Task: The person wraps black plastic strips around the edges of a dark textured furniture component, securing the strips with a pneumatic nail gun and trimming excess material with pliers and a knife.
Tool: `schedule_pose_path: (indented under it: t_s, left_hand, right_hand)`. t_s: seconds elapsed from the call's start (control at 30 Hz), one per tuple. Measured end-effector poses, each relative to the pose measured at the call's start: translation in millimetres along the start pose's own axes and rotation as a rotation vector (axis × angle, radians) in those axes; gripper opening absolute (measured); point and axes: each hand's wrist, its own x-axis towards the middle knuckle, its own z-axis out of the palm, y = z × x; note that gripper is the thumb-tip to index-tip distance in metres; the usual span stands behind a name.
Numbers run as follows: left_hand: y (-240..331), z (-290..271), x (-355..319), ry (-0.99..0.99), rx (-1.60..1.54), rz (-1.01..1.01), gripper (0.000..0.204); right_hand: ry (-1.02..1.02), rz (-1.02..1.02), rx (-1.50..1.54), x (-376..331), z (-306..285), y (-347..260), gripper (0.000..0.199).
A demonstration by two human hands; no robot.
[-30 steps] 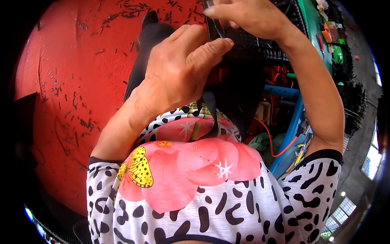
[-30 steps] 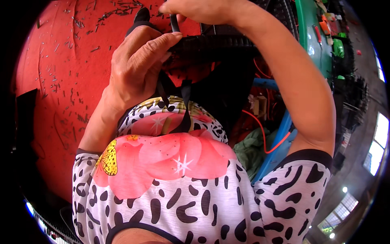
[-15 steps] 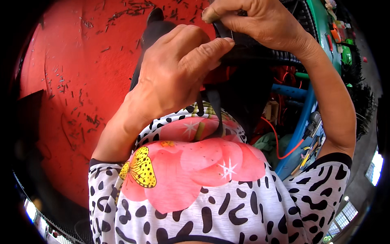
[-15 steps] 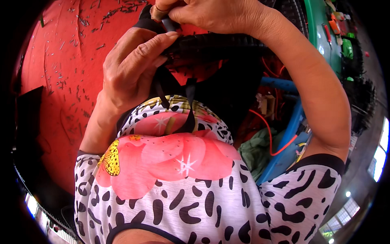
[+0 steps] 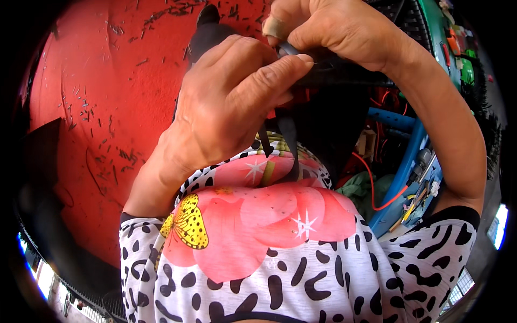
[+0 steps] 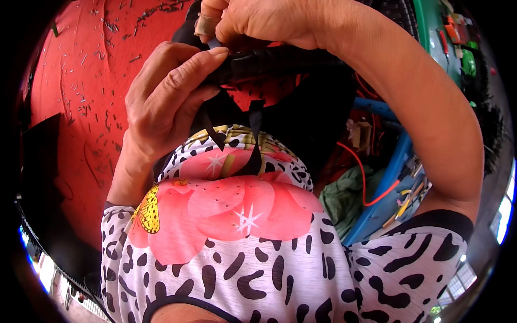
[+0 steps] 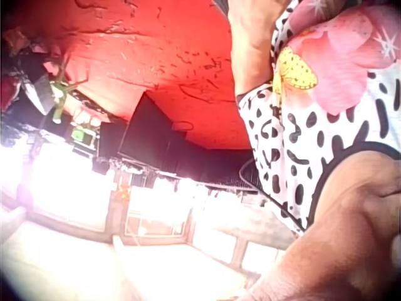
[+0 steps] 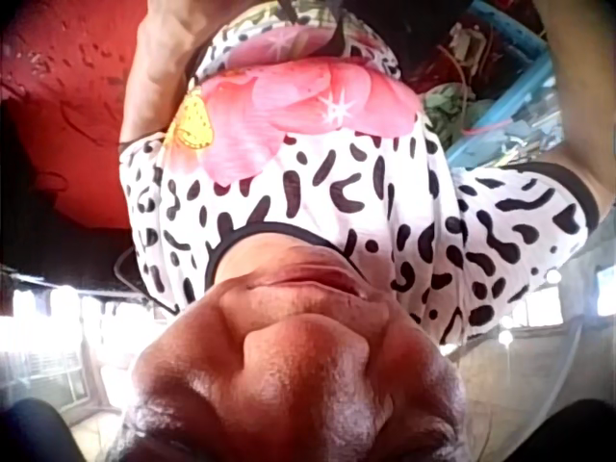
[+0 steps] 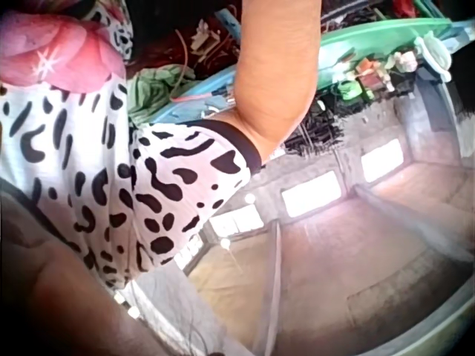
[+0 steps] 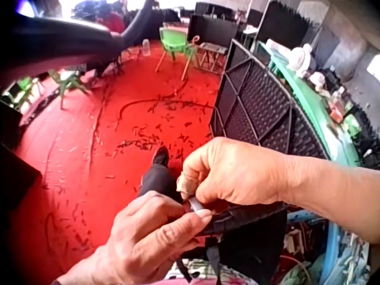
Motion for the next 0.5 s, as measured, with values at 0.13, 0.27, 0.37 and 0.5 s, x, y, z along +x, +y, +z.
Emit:
schedule_pose_path:
  t_s: [0.13, 0.27, 0.37, 0.5]
  left_hand:
    - [3.7, -0.5, 1.4, -0.002, -0.028, -0.007, 0.039]
    - [2.4, 1.2, 0.9, 0.017, -0.019, 0.027, 0.039]
    - [4.1, 1.6, 1.4, 0.033, -0.020, 0.028, 0.039]
    - [6.4, 0.3, 2.8, 0.030, -0.031, 0.003, 0.037]
  right_hand:
    - [-0.124, 0.050, -0.017, 2.6, -0.7, 5.7, 0.014]
    - [-0.218, 0.049, 0.014, 3.6, -4.9, 6.3, 0.013]
    - [-0.298, 0.027, -0.001, -3.1, -4.8, -2.9, 0.015]
    - [-0.243, -0.013, -0.077, -6.3, -1.4, -1.0, 0.016]
